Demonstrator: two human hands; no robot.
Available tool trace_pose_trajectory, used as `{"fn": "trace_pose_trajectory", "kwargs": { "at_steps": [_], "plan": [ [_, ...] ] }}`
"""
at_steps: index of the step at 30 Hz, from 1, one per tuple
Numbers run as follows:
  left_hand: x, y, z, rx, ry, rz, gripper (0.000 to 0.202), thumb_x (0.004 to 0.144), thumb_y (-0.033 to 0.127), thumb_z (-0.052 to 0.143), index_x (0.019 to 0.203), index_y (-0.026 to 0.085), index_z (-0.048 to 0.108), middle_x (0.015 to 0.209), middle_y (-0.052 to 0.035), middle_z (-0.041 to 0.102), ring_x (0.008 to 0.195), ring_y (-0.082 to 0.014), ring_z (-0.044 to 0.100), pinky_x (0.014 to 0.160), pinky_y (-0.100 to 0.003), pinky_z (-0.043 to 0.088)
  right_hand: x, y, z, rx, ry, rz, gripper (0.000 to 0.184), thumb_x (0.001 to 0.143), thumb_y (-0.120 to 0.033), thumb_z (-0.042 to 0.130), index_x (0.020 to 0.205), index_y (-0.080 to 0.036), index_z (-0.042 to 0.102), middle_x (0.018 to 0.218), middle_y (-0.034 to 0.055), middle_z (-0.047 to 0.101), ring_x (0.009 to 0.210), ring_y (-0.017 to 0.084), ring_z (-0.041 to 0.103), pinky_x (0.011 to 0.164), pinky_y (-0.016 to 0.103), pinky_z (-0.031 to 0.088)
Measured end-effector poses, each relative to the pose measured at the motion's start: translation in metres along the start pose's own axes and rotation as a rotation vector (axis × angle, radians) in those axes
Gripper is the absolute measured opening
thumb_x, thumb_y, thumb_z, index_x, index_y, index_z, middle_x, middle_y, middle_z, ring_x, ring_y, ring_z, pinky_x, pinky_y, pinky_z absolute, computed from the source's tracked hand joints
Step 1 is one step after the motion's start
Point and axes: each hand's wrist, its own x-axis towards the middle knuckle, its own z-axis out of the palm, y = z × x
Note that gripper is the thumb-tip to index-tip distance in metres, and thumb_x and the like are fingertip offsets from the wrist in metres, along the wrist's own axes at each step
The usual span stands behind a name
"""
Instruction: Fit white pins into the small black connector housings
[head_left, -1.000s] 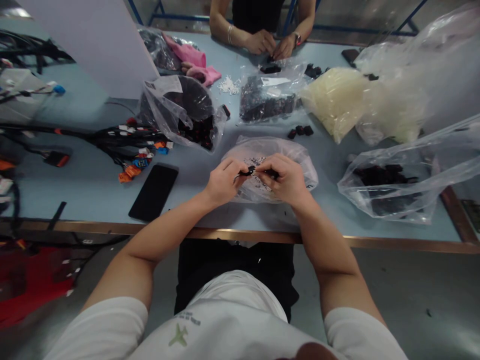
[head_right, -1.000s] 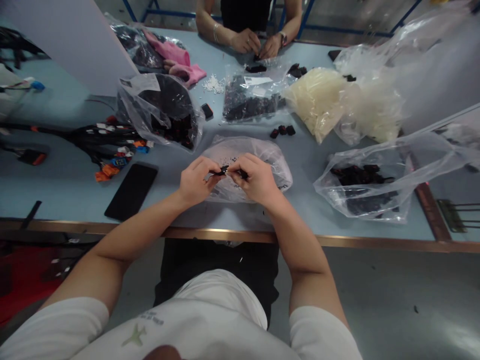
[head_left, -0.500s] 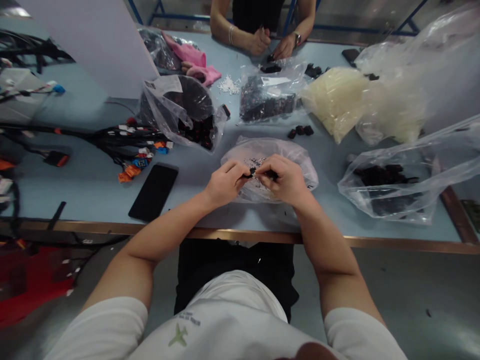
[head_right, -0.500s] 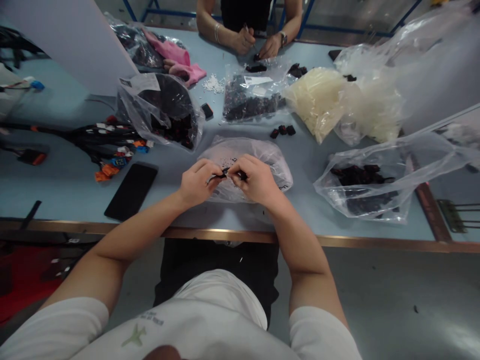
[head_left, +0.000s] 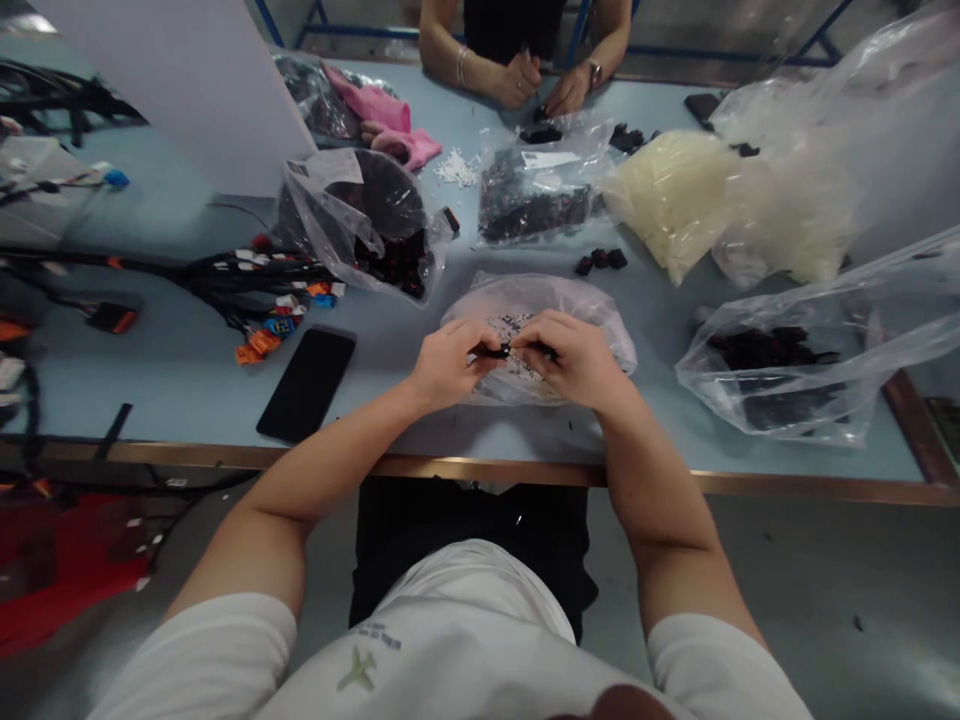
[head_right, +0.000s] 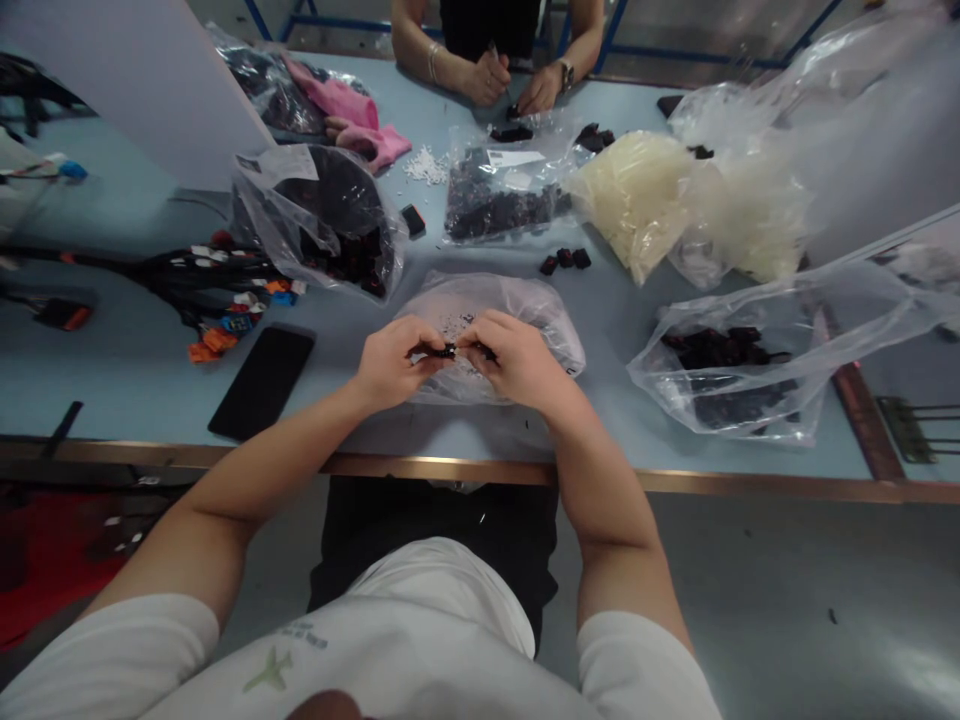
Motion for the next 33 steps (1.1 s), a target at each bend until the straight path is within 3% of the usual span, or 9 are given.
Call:
{"fn": "trace_pose_trajectory", "kwargs": {
  "at_steps": [18, 23, 29, 33],
  "plan": [
    [0.001, 0.001, 0.001, -0.111, -0.034, -0.147, 0.022, 0.093, 0.040, 0.082, 0.091, 0.022, 0.070, 0.086, 0.0000, 0.075, 0.077, -0.0143, 0.068, 0.071, -0.025, 0.055, -0.006, 0.000, 0.006, -0.162, 0.008, -0.009, 0.013, 0.096, -0.015, 0.063, 0.097, -0.028, 0.066, 0.087, 0.0024, 0.069, 0.083, 0.021, 0.065, 0.074, 0.035, 0.056],
    [0.003, 0.004, -0.001, -0.172, -0.021, -0.178, 0.021, 0.090, 0.036, 0.085, 0.091, 0.021, 0.070, 0.085, 0.0005, 0.075, 0.076, -0.0135, 0.068, 0.070, -0.024, 0.056, -0.005, -0.003, 0.006, -0.169, -0.021, -0.028, 0.015, 0.101, -0.018, 0.058, 0.100, -0.027, 0.069, 0.091, 0.0048, 0.071, 0.086, 0.022, 0.066, 0.077, 0.038, 0.057],
    [0.003, 0.008, 0.001, -0.286, 0.020, -0.352, 0.026, 0.083, 0.034, 0.090, 0.088, 0.020, 0.068, 0.080, 0.0018, 0.072, 0.068, -0.0116, 0.064, 0.064, -0.024, 0.053, -0.006, -0.004, 0.009, -0.282, 0.015, -0.124, 0.020, 0.107, -0.025, 0.055, 0.114, -0.026, 0.074, 0.103, 0.0087, 0.077, 0.090, 0.023, 0.068, 0.073, 0.037, 0.056],
    [0.003, 0.010, 0.001, -0.329, 0.070, -0.409, 0.025, 0.080, 0.030, 0.089, 0.088, 0.020, 0.068, 0.079, 0.0020, 0.072, 0.066, -0.0115, 0.064, 0.062, -0.024, 0.052, -0.007, -0.007, 0.021, -0.301, 0.032, -0.095, 0.018, 0.105, -0.029, 0.058, 0.113, -0.027, 0.074, 0.097, 0.0082, 0.077, 0.086, 0.024, 0.068, 0.073, 0.040, 0.056]
  ]
}}
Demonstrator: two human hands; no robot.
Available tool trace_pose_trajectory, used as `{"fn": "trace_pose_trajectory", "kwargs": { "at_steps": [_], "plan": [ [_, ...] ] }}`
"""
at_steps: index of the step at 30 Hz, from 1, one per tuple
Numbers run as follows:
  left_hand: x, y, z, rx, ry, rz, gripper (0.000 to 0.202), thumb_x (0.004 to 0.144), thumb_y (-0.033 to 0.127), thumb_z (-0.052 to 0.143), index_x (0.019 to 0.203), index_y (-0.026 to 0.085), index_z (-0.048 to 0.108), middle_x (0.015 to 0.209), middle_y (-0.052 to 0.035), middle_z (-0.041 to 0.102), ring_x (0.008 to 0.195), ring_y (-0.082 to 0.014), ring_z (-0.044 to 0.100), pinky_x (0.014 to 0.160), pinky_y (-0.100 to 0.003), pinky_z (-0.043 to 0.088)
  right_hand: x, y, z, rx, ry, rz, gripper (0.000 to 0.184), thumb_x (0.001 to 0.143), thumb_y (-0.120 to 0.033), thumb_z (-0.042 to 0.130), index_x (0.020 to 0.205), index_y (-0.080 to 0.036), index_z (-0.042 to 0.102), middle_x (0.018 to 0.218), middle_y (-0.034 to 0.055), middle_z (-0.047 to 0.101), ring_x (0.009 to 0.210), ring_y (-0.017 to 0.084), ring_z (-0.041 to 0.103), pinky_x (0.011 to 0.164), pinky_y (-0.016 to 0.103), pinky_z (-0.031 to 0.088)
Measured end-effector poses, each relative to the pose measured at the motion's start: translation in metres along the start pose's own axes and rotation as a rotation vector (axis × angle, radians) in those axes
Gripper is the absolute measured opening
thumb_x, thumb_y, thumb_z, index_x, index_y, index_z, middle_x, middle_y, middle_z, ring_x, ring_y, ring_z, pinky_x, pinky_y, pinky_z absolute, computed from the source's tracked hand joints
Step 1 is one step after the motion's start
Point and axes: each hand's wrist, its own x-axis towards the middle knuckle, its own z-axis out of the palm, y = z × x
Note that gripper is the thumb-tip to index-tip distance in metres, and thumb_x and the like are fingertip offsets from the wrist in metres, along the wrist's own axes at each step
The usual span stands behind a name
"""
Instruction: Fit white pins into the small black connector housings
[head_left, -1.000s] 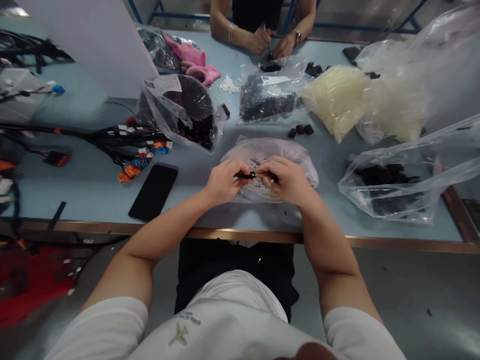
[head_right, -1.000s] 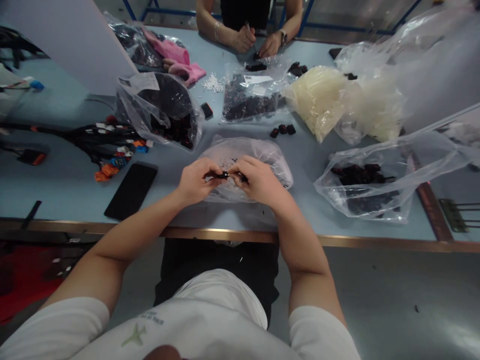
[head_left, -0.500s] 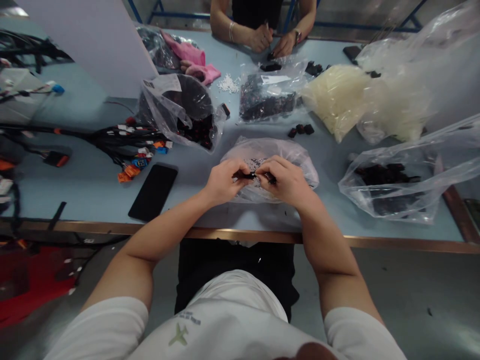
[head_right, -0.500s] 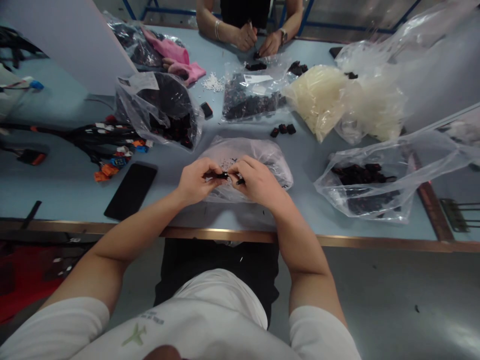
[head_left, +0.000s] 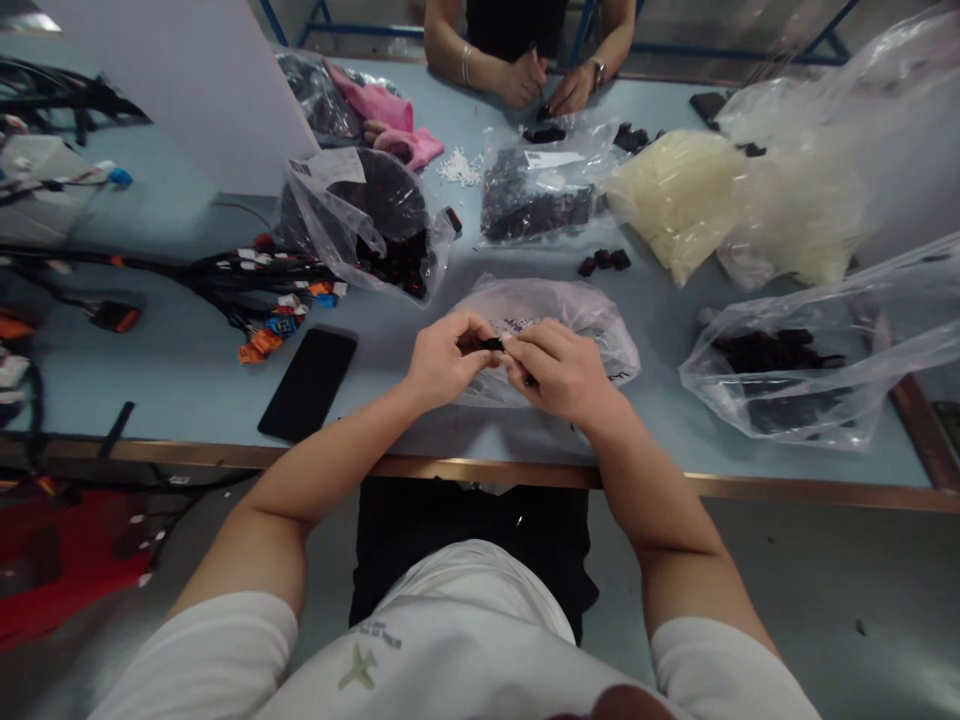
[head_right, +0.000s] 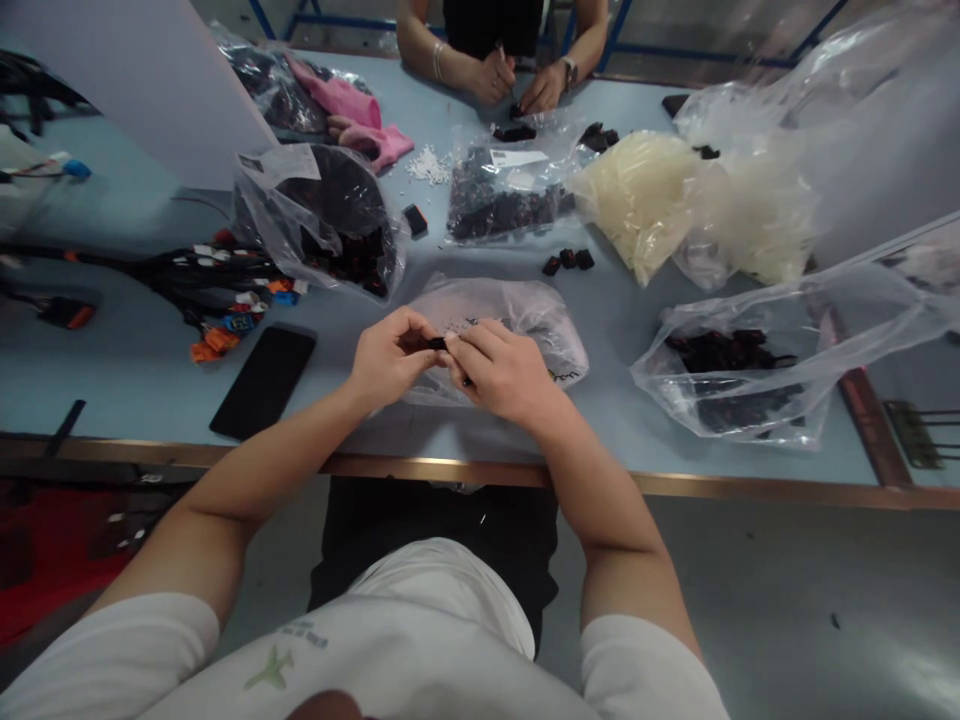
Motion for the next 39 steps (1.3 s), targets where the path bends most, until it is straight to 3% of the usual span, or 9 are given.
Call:
{"fn": "trace_pose_trajectory", "kwargs": {
  "at_steps": [4, 8, 12, 18, 24, 28, 33, 36, 39],
  "plan": [
    [0.000, 0.001, -0.002, 0.008, 0.018, 0.022, 0.026, 0.080, 0.031, 0.090, 0.086, 0.020, 0.067, 0.079, 0.0023, 0.073, 0.068, -0.0112, 0.065, 0.064, -0.024, 0.053, 0.001, -0.004, 0.005, 0.030, 0.074, 0.029, 0.019, 0.106, -0.028, 0.057, 0.113, -0.027, 0.074, 0.095, 0.0076, 0.077, 0.084, 0.023, 0.071, 0.074, 0.039, 0.059],
    [0.000, -0.004, -0.003, -0.062, 0.008, 0.043, 0.035, 0.084, 0.045, 0.090, 0.095, 0.021, 0.067, 0.082, 0.0022, 0.073, 0.069, -0.0114, 0.067, 0.066, -0.023, 0.056, 0.003, -0.003, -0.002, 0.125, 0.207, 0.124, 0.023, 0.108, -0.030, 0.054, 0.117, -0.030, 0.074, 0.105, 0.0074, 0.078, 0.093, 0.022, 0.075, 0.079, 0.038, 0.062],
    [0.000, -0.008, -0.003, -0.068, 0.020, 0.129, 0.036, 0.093, 0.054, 0.082, 0.112, 0.024, 0.073, 0.096, -0.0022, 0.076, 0.079, -0.0142, 0.073, 0.074, -0.026, 0.061, 0.006, -0.003, -0.005, 0.266, 0.319, 0.275, 0.033, 0.113, -0.039, 0.042, 0.108, -0.031, 0.074, 0.090, 0.0054, 0.076, 0.092, 0.024, 0.075, 0.086, 0.044, 0.062],
    [0.001, -0.001, -0.007, 0.116, 0.077, 0.279, 0.023, 0.095, 0.045, 0.083, 0.107, 0.026, 0.081, 0.089, -0.0013, 0.075, 0.077, -0.0136, 0.071, 0.069, -0.024, 0.058, 0.007, -0.003, -0.001, 0.382, 0.364, 0.404, 0.055, 0.112, -0.060, 0.039, 0.081, -0.027, 0.071, 0.078, 0.0046, 0.073, 0.075, 0.020, 0.069, 0.073, 0.040, 0.057],
    [0.001, -0.011, -0.004, 0.008, 0.093, 0.188, 0.030, 0.098, 0.050, 0.078, 0.111, 0.023, 0.078, 0.095, -0.0033, 0.073, 0.077, -0.0149, 0.077, 0.071, -0.027, 0.063, 0.004, 0.005, 0.004, 0.557, 0.368, 0.570, 0.067, 0.107, -0.074, 0.039, 0.080, -0.026, 0.077, 0.073, 0.0039, 0.076, 0.065, 0.019, 0.073, 0.059, 0.034, 0.059],
    [0.001, -0.017, -0.002, -0.009, 0.082, 0.140, 0.031, 0.097, 0.045, 0.079, 0.117, 0.022, 0.074, 0.098, -0.0041, 0.075, 0.083, -0.0166, 0.079, 0.077, -0.028, 0.065, 0.006, 0.009, 0.006, 0.639, 0.376, 0.568, 0.059, 0.102, -0.075, 0.049, 0.086, -0.026, 0.077, 0.080, 0.0040, 0.079, 0.068, 0.020, 0.078, 0.064, 0.035, 0.064],
    [0.002, -0.020, -0.001, 0.091, 0.100, 0.147, 0.027, 0.095, 0.038, 0.082, 0.115, 0.022, 0.072, 0.099, -0.0050, 0.078, 0.089, -0.0190, 0.079, 0.079, -0.030, 0.066, 0.010, 0.008, 0.003, 0.653, 0.306, 0.628, 0.027, 0.094, -0.051, 0.073, 0.092, -0.024, 0.070, 0.074, -0.0001, 0.077, 0.069, 0.019, 0.079, 0.066, 0.033, 0.063],
    [0.003, -0.021, -0.002, 0.100, 0.099, 0.155, 0.023, 0.094, 0.034, 0.082, 0.112, 0.022, 0.073, 0.099, -0.0052, 0.079, 0.090, -0.0197, 0.079, 0.080, -0.032, 0.066, 0.009, 0.010, 0.007, 0.772, 0.312, 0.674, 0.023, 0.091, -0.044, 0.076, 0.088, -0.024, 0.066, 0.073, -0.0023, 0.074, 0.065, 0.018, 0.078, 0.064, 0.032, 0.063],
    [0.005, -0.022, -0.002, 0.074, 0.099, 0.132, 0.022, 0.093, 0.033, 0.083, 0.110, 0.022, 0.074, 0.100, -0.0057, 0.080, 0.091, -0.0199, 0.080, 0.082, -0.033, 0.066, 0.007, 0.014, 0.014, 0.911, 0.343, 0.686, 0.026, 0.089, -0.048, 0.078, 0.091, -0.025, 0.067, 0.075, -0.0033, 0.073, 0.063, 0.017, 0.076, 0.066, 0.035, 0.066]
  ]
}}
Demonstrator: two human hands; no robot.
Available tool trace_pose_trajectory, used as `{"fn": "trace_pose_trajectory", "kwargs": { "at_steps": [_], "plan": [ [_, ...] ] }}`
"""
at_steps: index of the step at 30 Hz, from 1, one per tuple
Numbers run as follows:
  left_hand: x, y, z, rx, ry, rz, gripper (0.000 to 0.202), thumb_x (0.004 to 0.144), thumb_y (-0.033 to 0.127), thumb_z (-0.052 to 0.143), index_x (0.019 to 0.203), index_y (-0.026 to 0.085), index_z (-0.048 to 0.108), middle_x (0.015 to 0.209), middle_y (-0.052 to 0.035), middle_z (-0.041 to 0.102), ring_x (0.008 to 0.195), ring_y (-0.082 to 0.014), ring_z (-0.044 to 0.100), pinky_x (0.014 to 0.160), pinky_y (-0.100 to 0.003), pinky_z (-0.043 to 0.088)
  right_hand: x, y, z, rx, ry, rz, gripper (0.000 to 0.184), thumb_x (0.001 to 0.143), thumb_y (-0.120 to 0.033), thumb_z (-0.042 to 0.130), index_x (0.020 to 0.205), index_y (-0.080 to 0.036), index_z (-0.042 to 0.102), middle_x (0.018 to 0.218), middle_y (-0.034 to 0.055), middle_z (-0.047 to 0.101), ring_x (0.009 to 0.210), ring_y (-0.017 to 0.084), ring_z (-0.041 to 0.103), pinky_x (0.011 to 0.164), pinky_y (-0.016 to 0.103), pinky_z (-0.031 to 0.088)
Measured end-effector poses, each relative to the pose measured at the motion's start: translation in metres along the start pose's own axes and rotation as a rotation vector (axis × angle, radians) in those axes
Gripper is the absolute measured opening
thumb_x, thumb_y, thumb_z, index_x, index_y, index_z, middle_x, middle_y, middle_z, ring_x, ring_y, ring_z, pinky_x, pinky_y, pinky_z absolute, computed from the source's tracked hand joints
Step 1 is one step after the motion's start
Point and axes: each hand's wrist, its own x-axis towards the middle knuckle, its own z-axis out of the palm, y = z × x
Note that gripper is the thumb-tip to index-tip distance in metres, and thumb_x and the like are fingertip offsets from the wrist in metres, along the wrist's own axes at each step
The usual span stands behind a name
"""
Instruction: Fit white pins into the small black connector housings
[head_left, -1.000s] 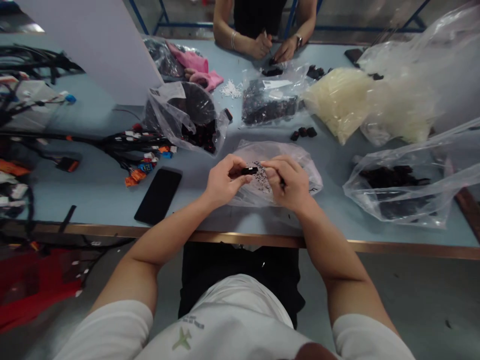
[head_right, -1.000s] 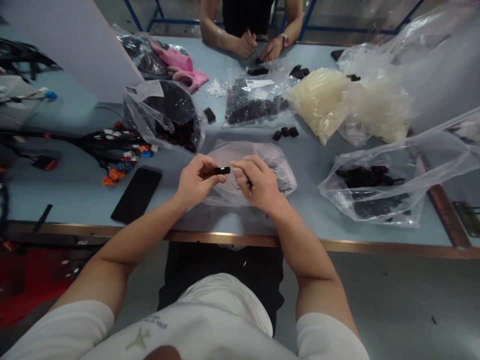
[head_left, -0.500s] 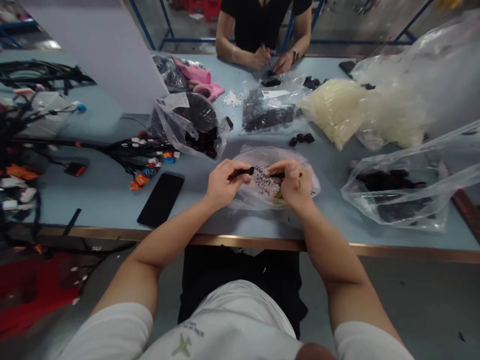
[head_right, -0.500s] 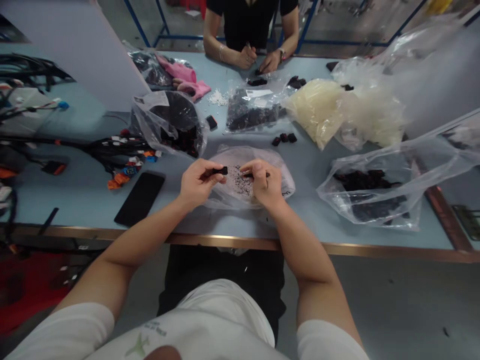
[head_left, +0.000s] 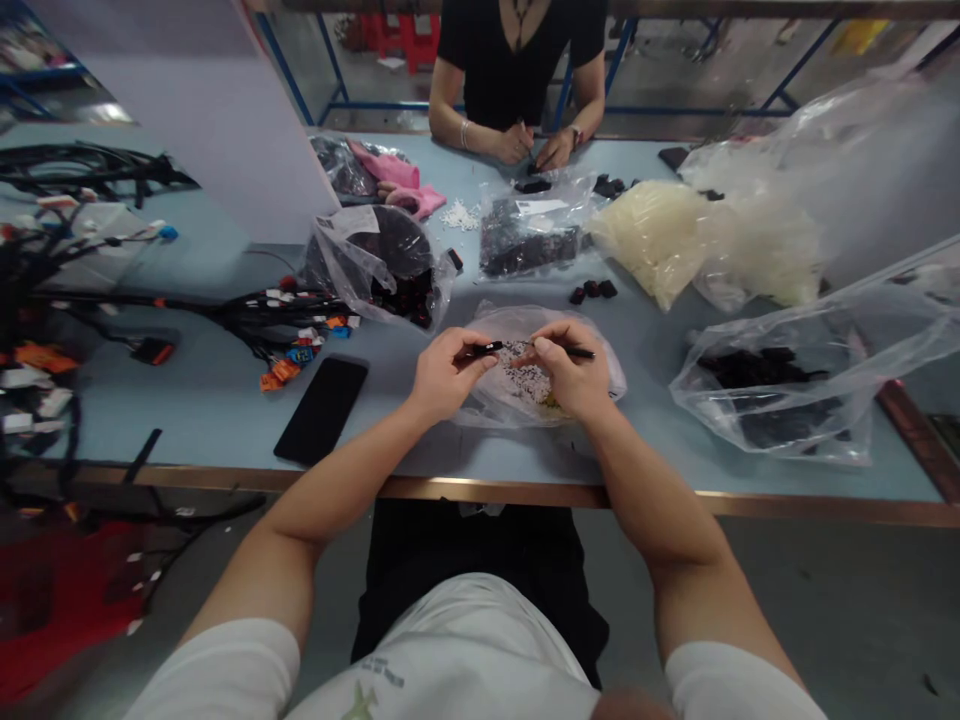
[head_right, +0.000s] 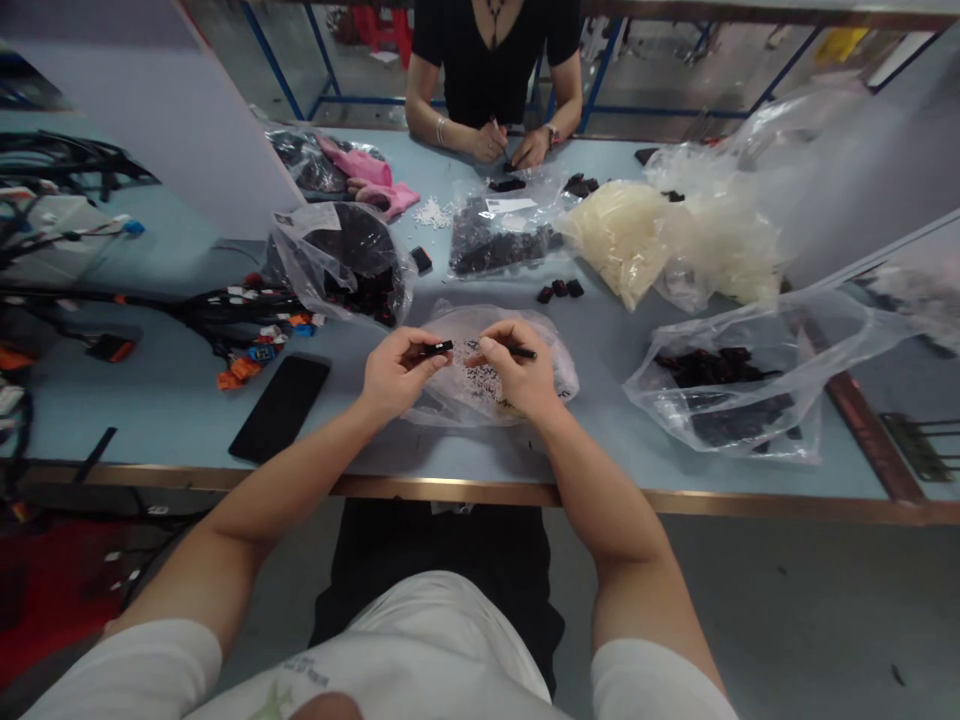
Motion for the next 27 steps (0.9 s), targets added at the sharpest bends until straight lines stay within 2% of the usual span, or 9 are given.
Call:
{"fn": "trace_pose_trajectory", "kwargs": {
  "at_steps": [3, 5, 8, 12, 20, 27],
  "plan": [
    [0.001, 0.000, 0.002, -0.043, -0.013, -0.041, 0.023, 0.091, 0.033, 0.084, 0.109, 0.021, 0.075, 0.101, -0.0060, 0.082, 0.091, -0.0191, 0.080, 0.084, -0.032, 0.066, -0.001, 0.004, 0.000, 0.064, -0.008, -0.003, 0.030, 0.088, -0.052, 0.080, 0.095, -0.026, 0.069, 0.079, -0.0016, 0.077, 0.071, 0.020, 0.079, 0.077, 0.041, 0.070],
    [0.000, 0.001, 0.003, -0.088, -0.030, -0.063, 0.024, 0.090, 0.033, 0.085, 0.108, 0.021, 0.075, 0.101, -0.0059, 0.083, 0.090, -0.0185, 0.081, 0.084, -0.031, 0.066, -0.003, 0.001, 0.000, 0.031, -0.012, -0.048, 0.027, 0.087, -0.049, 0.081, 0.093, -0.025, 0.070, 0.082, 0.0002, 0.080, 0.078, 0.021, 0.081, 0.078, 0.040, 0.069],
    [-0.001, 0.002, 0.005, -0.153, -0.045, -0.069, 0.027, 0.088, 0.036, 0.087, 0.107, 0.021, 0.076, 0.101, -0.0054, 0.084, 0.091, -0.0189, 0.082, 0.086, -0.030, 0.066, -0.008, -0.011, 0.002, -0.056, -0.019, -0.113, 0.017, 0.089, -0.040, 0.080, 0.088, -0.025, 0.072, 0.084, 0.0018, 0.082, 0.078, 0.020, 0.080, 0.071, 0.033, 0.065],
    [-0.002, 0.003, 0.004, -0.151, -0.052, -0.071, 0.028, 0.087, 0.039, 0.088, 0.107, 0.021, 0.078, 0.105, -0.0057, 0.085, 0.095, -0.0205, 0.082, 0.091, -0.032, 0.067, -0.012, -0.021, 0.005, -0.133, -0.038, -0.116, 0.012, 0.088, -0.035, 0.080, 0.084, -0.025, 0.075, 0.081, 0.0011, 0.080, 0.075, 0.017, 0.077, 0.068, 0.031, 0.062],
    [-0.005, 0.006, 0.001, -0.124, -0.048, -0.069, 0.025, 0.088, 0.036, 0.088, 0.107, 0.023, 0.081, 0.106, -0.0048, 0.086, 0.095, -0.0211, 0.083, 0.091, -0.032, 0.068, -0.014, -0.021, 0.006, -0.189, -0.049, -0.104, 0.006, 0.084, -0.031, 0.082, 0.084, -0.025, 0.079, 0.079, 0.0005, 0.077, 0.066, 0.014, 0.067, 0.058, 0.029, 0.053],
    [-0.005, 0.009, 0.001, -0.081, -0.057, -0.038, 0.022, 0.090, 0.033, 0.088, 0.108, 0.023, 0.082, 0.107, -0.0043, 0.086, 0.095, -0.0199, 0.084, 0.090, -0.030, 0.068, -0.015, -0.022, 0.006, -0.210, -0.073, -0.122, 0.005, 0.085, -0.029, 0.081, 0.087, -0.025, 0.080, 0.086, 0.0019, 0.081, 0.070, 0.015, 0.070, 0.059, 0.029, 0.054]
  ]
}}
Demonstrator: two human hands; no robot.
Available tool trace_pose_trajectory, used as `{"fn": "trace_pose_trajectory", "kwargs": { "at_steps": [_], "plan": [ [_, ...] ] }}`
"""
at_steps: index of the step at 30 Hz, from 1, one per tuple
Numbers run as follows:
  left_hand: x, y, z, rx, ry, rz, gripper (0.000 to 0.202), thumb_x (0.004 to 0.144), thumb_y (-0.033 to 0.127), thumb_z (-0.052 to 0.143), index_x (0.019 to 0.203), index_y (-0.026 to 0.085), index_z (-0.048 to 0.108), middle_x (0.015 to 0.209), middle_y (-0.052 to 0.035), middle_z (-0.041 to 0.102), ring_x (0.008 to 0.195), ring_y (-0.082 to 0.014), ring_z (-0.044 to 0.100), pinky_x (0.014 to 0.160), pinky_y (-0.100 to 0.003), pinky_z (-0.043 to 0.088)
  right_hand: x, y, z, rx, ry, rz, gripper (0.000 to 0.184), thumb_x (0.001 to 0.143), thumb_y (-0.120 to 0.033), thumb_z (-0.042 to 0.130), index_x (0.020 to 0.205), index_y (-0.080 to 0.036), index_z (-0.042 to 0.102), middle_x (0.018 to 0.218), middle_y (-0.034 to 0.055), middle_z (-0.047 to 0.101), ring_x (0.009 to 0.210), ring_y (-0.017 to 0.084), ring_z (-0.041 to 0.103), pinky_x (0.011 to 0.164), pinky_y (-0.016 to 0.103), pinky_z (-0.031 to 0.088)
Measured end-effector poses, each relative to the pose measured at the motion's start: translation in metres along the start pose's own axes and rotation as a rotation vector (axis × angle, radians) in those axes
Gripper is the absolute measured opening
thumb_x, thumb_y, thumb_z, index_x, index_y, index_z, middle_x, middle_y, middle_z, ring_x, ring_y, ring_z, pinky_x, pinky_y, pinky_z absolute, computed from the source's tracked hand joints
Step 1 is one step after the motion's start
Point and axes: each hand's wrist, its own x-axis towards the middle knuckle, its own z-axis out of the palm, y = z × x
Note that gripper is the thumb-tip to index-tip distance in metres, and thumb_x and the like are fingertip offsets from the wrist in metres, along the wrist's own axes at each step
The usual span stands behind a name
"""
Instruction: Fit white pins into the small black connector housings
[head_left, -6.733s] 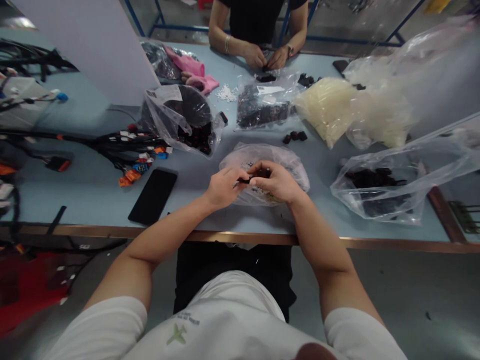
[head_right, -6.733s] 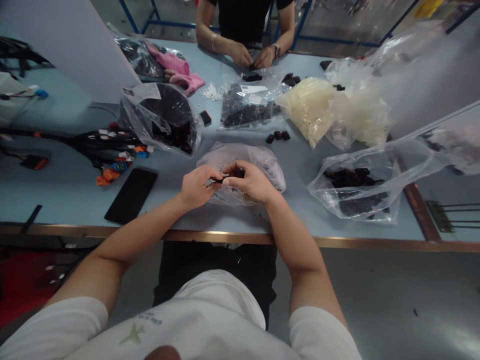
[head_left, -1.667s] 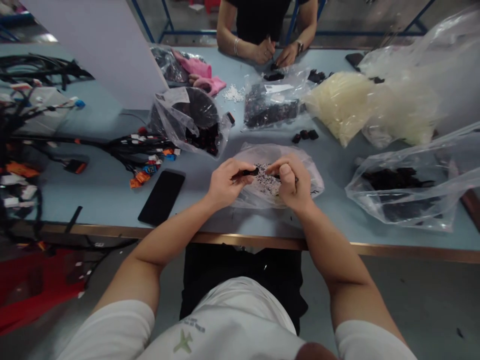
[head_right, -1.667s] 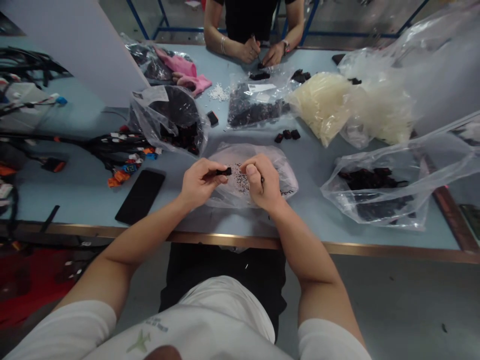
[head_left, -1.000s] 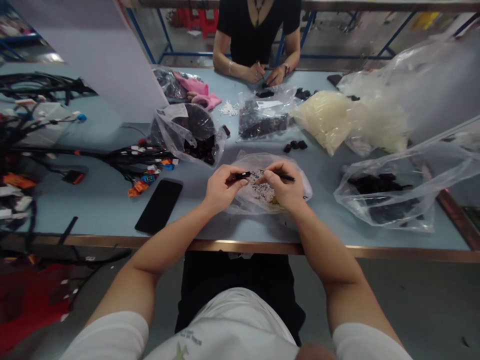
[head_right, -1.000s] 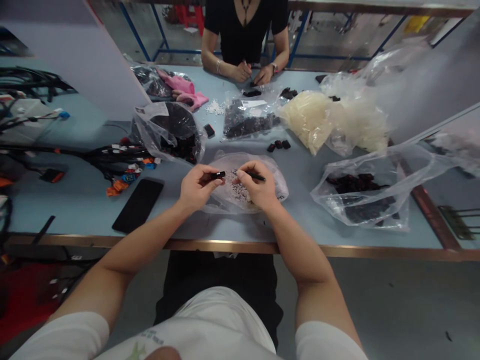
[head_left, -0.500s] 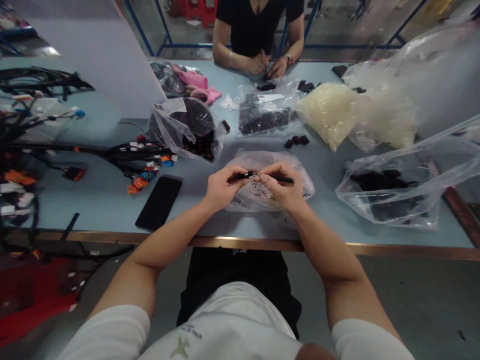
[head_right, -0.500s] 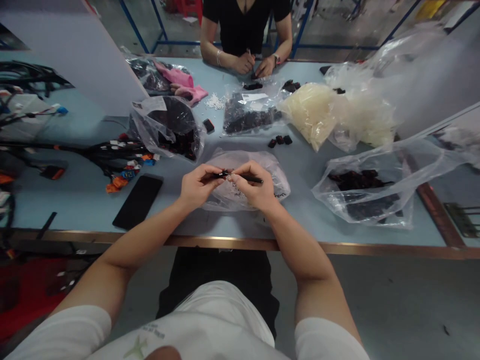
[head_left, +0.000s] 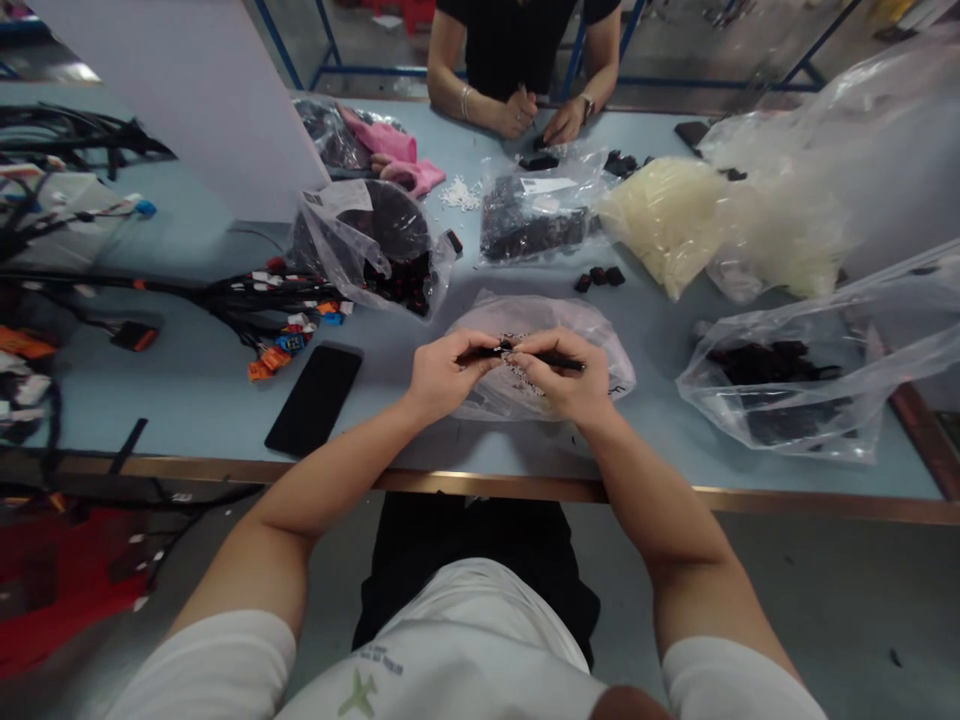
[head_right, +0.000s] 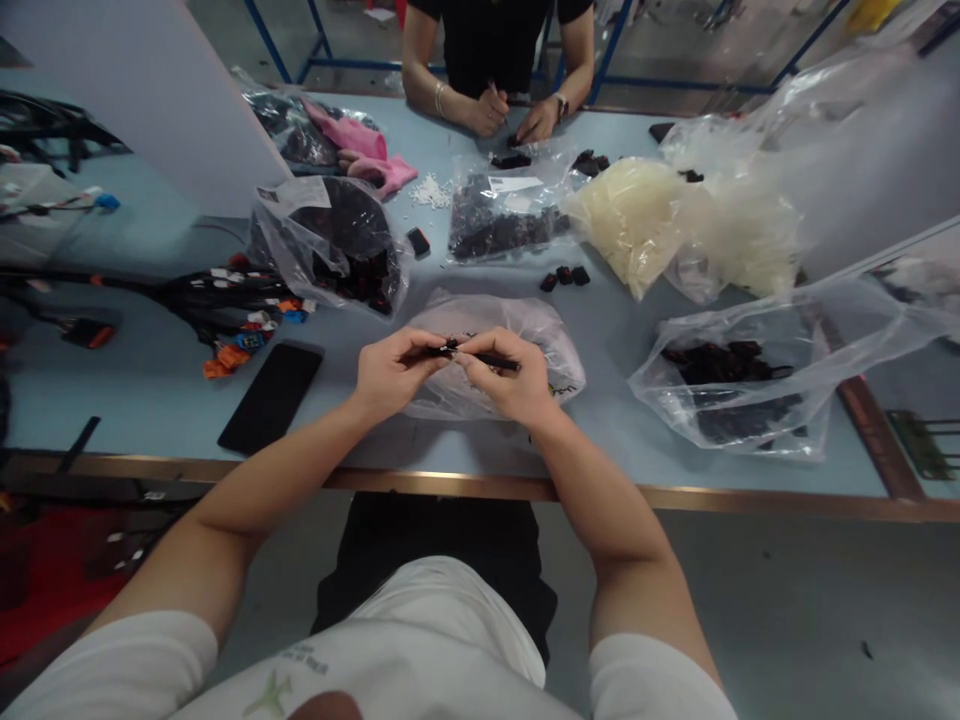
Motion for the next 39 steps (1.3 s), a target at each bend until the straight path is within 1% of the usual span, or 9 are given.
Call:
{"fn": "trace_pose_trajectory", "kwargs": {
  "at_steps": [4, 9, 17, 20, 23, 25, 27, 32, 39],
  "plan": [
    [-0.0003, 0.0018, -0.0001, 0.020, 0.004, 0.007, 0.020, 0.090, 0.030, 0.088, 0.107, 0.023, 0.082, 0.106, -0.0036, 0.086, 0.094, -0.0196, 0.084, 0.089, -0.030, 0.068, 0.0000, 0.0000, 0.0006, -0.017, 0.002, -0.021, 0.004, 0.086, -0.028, 0.080, 0.086, -0.025, 0.079, 0.080, 0.0001, 0.078, 0.068, 0.014, 0.069, 0.058, 0.028, 0.054],
    [-0.0009, 0.0052, -0.0006, 0.036, 0.019, 0.001, 0.019, 0.089, 0.027, 0.088, 0.106, 0.023, 0.083, 0.106, -0.0035, 0.087, 0.096, -0.0204, 0.084, 0.090, -0.031, 0.068, -0.0011, -0.0020, 0.0013, -0.010, 0.016, -0.008, 0.002, 0.086, -0.026, 0.080, 0.085, -0.024, 0.079, 0.080, 0.0001, 0.077, 0.068, 0.014, 0.069, 0.058, 0.028, 0.053],
    [-0.0033, 0.0082, 0.0007, 0.016, 0.042, 0.065, 0.017, 0.090, 0.021, 0.087, 0.106, 0.025, 0.083, 0.107, -0.0009, 0.087, 0.097, -0.0189, 0.084, 0.089, -0.028, 0.067, -0.0024, -0.0047, 0.0034, -0.030, 0.039, 0.027, 0.005, 0.085, -0.028, 0.080, 0.083, -0.024, 0.078, 0.082, 0.0018, 0.078, 0.071, 0.016, 0.071, 0.056, 0.028, 0.051],
    [-0.0040, 0.0093, 0.0004, 0.069, 0.046, 0.064, 0.016, 0.091, 0.023, 0.086, 0.106, 0.026, 0.084, 0.107, -0.0004, 0.087, 0.096, -0.0185, 0.084, 0.087, -0.027, 0.067, -0.0027, -0.0032, 0.0035, -0.050, 0.026, -0.027, 0.003, 0.086, -0.026, 0.078, 0.083, -0.025, 0.077, 0.083, 0.0010, 0.079, 0.074, 0.017, 0.072, 0.062, 0.030, 0.056],
    [-0.0042, 0.0097, -0.0003, 0.127, 0.034, 0.048, 0.015, 0.091, 0.027, 0.087, 0.106, 0.027, 0.084, 0.105, 0.0001, 0.087, 0.096, -0.0191, 0.084, 0.088, -0.028, 0.067, -0.0033, -0.0008, 0.0027, -0.094, -0.007, -0.141, 0.005, 0.089, -0.022, 0.074, 0.087, -0.026, 0.076, 0.084, 0.0002, 0.078, 0.075, 0.017, 0.073, 0.068, 0.032, 0.059],
    [-0.0039, 0.0093, -0.0006, 0.118, 0.032, 0.037, 0.015, 0.092, 0.028, 0.086, 0.106, 0.027, 0.084, 0.106, -0.0007, 0.087, 0.098, -0.0199, 0.084, 0.090, -0.029, 0.067, -0.0036, 0.0002, 0.0019, -0.116, -0.042, -0.212, 0.007, 0.091, -0.021, 0.072, 0.090, -0.027, 0.076, 0.086, 0.0004, 0.078, 0.077, 0.017, 0.074, 0.071, 0.033, 0.060],
    [-0.0033, 0.0088, -0.0008, 0.074, 0.029, 0.028, 0.015, 0.092, 0.029, 0.085, 0.107, 0.026, 0.083, 0.108, -0.0021, 0.087, 0.099, -0.0205, 0.084, 0.091, -0.030, 0.067, -0.0037, 0.0001, 0.0011, -0.112, -0.058, -0.234, 0.006, 0.092, -0.022, 0.072, 0.093, -0.027, 0.076, 0.088, 0.0006, 0.079, 0.079, 0.017, 0.074, 0.074, 0.034, 0.060],
    [-0.0016, 0.0075, -0.0010, -0.009, 0.009, -0.011, 0.019, 0.091, 0.032, 0.086, 0.108, 0.023, 0.082, 0.109, -0.0044, 0.087, 0.098, -0.0214, 0.084, 0.093, -0.033, 0.069, -0.0040, -0.0028, -0.0001, -0.057, 0.008, -0.155, 0.002, 0.090, -0.025, 0.077, 0.090, -0.027, 0.076, 0.089, 0.0009, 0.080, 0.082, 0.018, 0.076, 0.075, 0.034, 0.062],
    [-0.0001, 0.0076, -0.0011, 0.010, 0.001, -0.017, 0.019, 0.091, 0.032, 0.086, 0.107, 0.023, 0.082, 0.107, -0.0041, 0.087, 0.099, -0.0215, 0.084, 0.094, -0.033, 0.069, -0.0061, -0.0005, 0.0013, -0.095, -0.019, -0.121, 0.003, 0.091, -0.031, 0.076, 0.090, -0.029, 0.076, 0.087, 0.0010, 0.079, 0.081, 0.020, 0.075, 0.076, 0.038, 0.063]
  ]
}}
